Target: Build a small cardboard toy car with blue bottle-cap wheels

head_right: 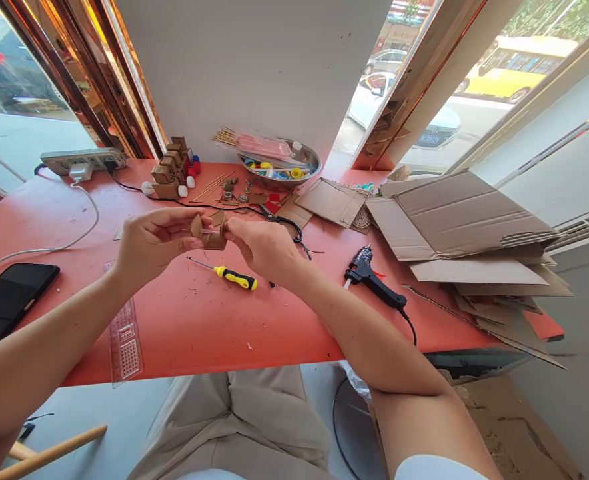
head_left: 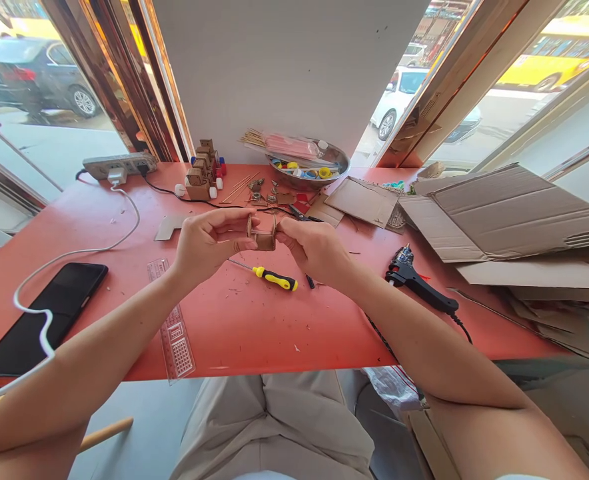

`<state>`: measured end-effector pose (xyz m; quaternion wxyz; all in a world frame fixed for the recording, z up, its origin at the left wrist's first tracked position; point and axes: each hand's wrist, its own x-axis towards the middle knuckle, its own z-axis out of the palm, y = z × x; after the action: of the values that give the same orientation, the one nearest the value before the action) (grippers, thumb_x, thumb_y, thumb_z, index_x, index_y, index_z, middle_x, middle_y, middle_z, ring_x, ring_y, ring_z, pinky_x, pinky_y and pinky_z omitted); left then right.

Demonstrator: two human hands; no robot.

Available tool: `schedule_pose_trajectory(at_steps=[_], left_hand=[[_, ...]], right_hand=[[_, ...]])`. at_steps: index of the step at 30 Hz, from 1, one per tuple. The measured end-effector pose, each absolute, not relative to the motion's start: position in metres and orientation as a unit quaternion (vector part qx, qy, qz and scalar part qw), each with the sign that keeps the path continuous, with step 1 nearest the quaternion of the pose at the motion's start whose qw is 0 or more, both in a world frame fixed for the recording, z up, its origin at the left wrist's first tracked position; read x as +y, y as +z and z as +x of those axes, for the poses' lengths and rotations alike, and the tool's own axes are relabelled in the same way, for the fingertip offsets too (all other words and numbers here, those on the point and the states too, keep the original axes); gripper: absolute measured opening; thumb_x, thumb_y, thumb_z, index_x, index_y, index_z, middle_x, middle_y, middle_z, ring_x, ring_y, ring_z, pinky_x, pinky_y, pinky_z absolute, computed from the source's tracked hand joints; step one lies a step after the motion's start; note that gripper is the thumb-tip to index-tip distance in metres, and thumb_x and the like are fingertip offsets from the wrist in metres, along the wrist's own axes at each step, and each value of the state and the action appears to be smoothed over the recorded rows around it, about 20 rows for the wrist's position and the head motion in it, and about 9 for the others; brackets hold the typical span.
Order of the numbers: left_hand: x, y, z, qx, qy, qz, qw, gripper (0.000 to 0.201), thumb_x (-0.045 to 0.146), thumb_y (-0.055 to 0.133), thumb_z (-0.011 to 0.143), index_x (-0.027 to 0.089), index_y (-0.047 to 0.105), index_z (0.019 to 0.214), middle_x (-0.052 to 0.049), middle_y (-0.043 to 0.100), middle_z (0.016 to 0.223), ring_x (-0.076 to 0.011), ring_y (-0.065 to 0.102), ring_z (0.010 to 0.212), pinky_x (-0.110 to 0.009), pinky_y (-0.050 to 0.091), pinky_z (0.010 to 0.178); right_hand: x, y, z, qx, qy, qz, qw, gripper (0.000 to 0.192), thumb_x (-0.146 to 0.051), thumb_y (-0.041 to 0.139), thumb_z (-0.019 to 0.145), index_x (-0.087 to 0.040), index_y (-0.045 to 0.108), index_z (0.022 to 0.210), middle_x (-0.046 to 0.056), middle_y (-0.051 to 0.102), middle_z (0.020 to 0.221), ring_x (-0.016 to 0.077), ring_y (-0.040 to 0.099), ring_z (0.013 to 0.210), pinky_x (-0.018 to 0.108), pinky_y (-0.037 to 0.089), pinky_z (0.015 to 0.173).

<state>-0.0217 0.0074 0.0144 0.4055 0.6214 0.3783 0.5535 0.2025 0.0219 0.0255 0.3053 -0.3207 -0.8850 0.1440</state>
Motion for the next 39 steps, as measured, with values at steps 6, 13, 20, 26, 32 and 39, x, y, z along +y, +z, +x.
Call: schedule_pose_trajectory(at_steps=[6, 13, 20, 26, 32, 39], left_hand=[[0.005, 0.016, -0.028, 0.373, 0.528, 0.721, 0.251, 0.031, 0.039, 0.099, 0.07, 0.036, 0.088, 0.099, 0.0, 0.088, 0.103, -0.0281, 0.085, 0.099, -0.037, 0.069, 0.096], [0.006, 0.015, -0.032, 0.357, 0.499, 0.768, 0.183, 0.022, 0.039, 0.092, 0.078, 0.036, 0.087, 0.099, 0.001, 0.088, 0.104, -0.0253, 0.084, 0.095, -0.032, 0.069, 0.089], [0.008, 0.011, -0.025, 0.372, 0.559, 0.655, 0.345, 0.041, 0.046, 0.097, 0.068, 0.027, 0.085, 0.103, -0.006, 0.087, 0.106, -0.029, 0.084, 0.1, -0.043, 0.072, 0.094], [0.008, 0.013, -0.02, 0.369, 0.552, 0.604, 0.441, 0.046, 0.037, 0.1, 0.06, 0.021, 0.084, 0.099, -0.009, 0.087, 0.102, -0.0317, 0.084, 0.101, -0.047, 0.072, 0.092], [0.002, 0.015, -0.02, 0.377, 0.553, 0.622, 0.407, 0.038, 0.037, 0.1, 0.062, 0.027, 0.085, 0.095, -0.006, 0.087, 0.105, -0.0322, 0.084, 0.102, -0.051, 0.071, 0.099], [-0.004, 0.017, -0.022, 0.388, 0.55, 0.67, 0.314, 0.031, 0.041, 0.097, 0.069, 0.03, 0.087, 0.095, -0.002, 0.087, 0.106, -0.0298, 0.084, 0.101, -0.046, 0.07, 0.102]], right_hand=[[0.028, 0.028, 0.204, -0.866, 0.281, -0.282, 0.304, 0.025, -0.031, 0.041, 0.105, -0.024, 0.046, 0.081, -0.001, 0.054, 0.075, 0.0138, 0.047, 0.07, 0.026, 0.038, 0.068], [0.033, 0.024, 0.203, -0.864, 0.326, -0.272, 0.273, 0.032, -0.041, 0.037, 0.106, -0.024, 0.047, 0.08, -0.001, 0.053, 0.074, 0.0144, 0.048, 0.069, 0.027, 0.039, 0.068], [0.028, 0.026, 0.208, -0.893, 0.116, -0.327, 0.286, 0.028, -0.044, 0.038, 0.11, -0.025, 0.052, 0.095, 0.001, 0.059, 0.075, 0.0172, 0.051, 0.067, 0.029, 0.033, 0.064], [0.03, 0.021, 0.214, -0.911, -0.023, -0.295, 0.286, 0.037, -0.035, 0.031, 0.112, -0.025, 0.057, 0.088, 0.005, 0.062, 0.074, 0.0192, 0.054, 0.07, 0.03, 0.034, 0.064], [0.026, 0.024, 0.208, -0.895, 0.127, -0.279, 0.324, 0.03, -0.033, 0.038, 0.108, -0.026, 0.04, 0.079, -0.002, 0.049, 0.067, 0.0139, 0.044, 0.062, 0.027, 0.035, 0.062], [0.024, 0.026, 0.2, -0.852, 0.279, -0.251, 0.365, 0.035, -0.043, 0.043, 0.107, -0.025, 0.045, 0.077, -0.002, 0.05, 0.069, 0.0129, 0.047, 0.066, 0.026, 0.039, 0.065]])
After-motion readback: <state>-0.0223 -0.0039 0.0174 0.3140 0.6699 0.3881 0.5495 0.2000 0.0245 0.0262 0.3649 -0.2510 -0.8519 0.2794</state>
